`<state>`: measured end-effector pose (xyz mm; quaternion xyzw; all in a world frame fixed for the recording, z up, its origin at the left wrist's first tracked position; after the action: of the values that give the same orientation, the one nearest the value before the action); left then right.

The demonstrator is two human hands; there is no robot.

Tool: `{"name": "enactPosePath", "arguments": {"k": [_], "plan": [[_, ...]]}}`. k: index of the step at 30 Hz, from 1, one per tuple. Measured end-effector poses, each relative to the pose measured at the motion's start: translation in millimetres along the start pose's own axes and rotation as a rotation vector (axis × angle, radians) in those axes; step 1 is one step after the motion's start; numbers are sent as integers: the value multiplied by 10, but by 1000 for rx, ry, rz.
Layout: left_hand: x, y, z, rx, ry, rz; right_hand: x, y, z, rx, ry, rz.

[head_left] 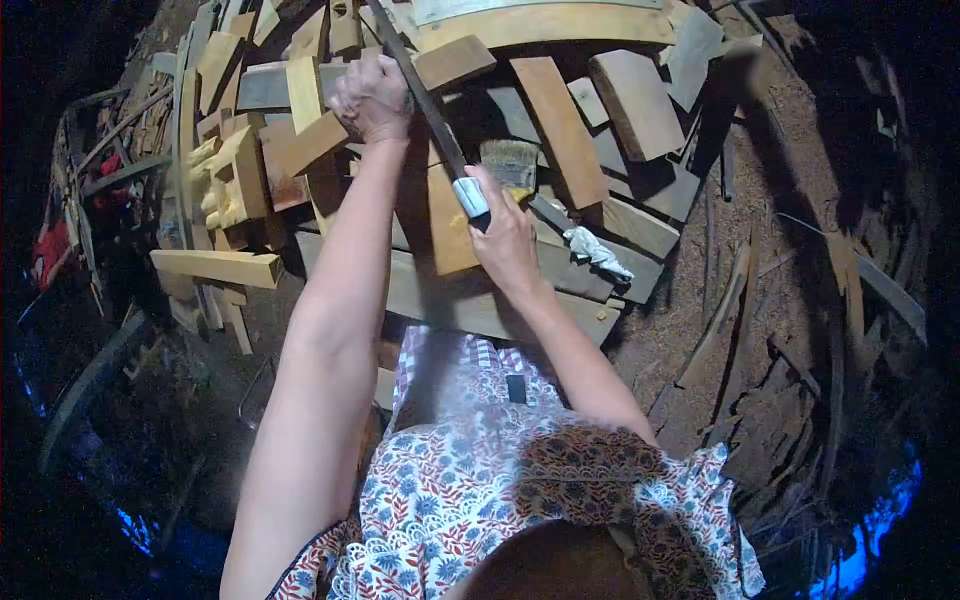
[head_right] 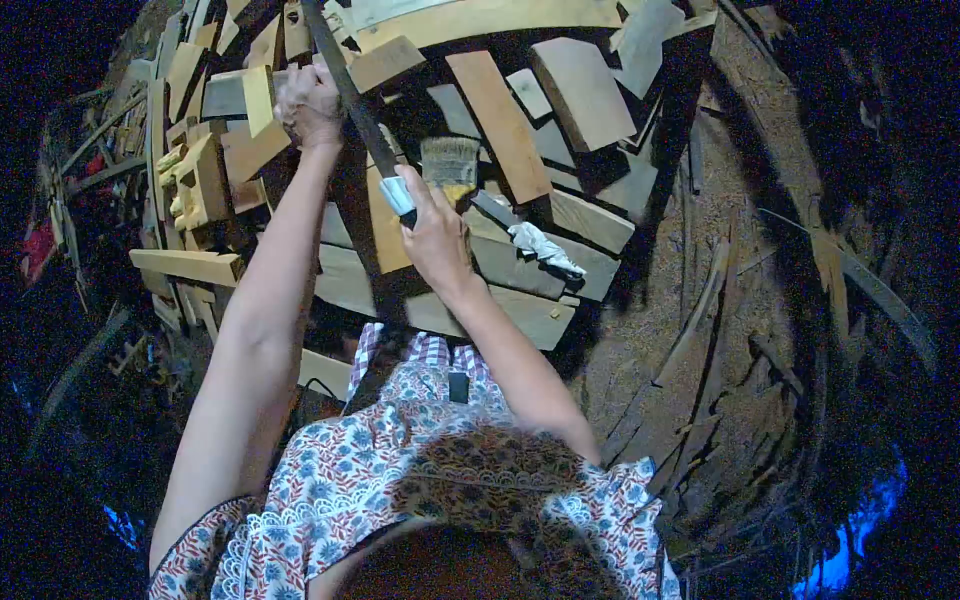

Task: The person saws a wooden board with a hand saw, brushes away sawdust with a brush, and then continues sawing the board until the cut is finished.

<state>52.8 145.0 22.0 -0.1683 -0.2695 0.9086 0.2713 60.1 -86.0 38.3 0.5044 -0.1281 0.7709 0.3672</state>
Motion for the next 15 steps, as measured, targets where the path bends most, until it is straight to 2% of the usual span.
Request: {"name": "enactPosePath", "arguments": {"k": [3, 5, 6, 7, 8, 10, 11, 13, 14, 15], "plan": [[109, 17, -8, 34, -92, 63, -29, -128, 27, 34, 80, -31], [139, 15, -46, 51, -16, 122, -49, -192, 39, 83, 30, -61], [109, -10, -28, 18, -43, 81, -7, -222, 66, 51, 36, 19], [148, -6, -76, 77, -57, 154, 36, -213, 92, 21, 38, 93], [161, -1, -107, 75, -56, 137, 20, -204, 90, 70, 49, 33], [256, 10, -224, 127, -63, 159, -50, 175, 216, 72, 61, -8], [200, -23, -137, 55, -38, 136, -72, 375, 321, 62, 85, -22], [223, -26, -191, 41, -50, 80, -292, 932, 484, 108, 67, -80], [226, -45, -180, -37, -64, 56, -274, 966, 507, 104, 59, -88], [276, -17, -186, -28, -64, 44, -269, 1010, 514, 140, 44, -152]]}}
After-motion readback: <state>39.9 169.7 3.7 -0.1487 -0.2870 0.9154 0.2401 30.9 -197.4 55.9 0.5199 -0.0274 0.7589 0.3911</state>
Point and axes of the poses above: each hand's wrist, its own y-axis away from the middle knuckle, its own z-axis out of the back of the hand, x = y × z, the point moved 7 cm from there along -y, towards the middle knuckle, and after that the axes turned 1 degree about -x, right-handed, at the moved point
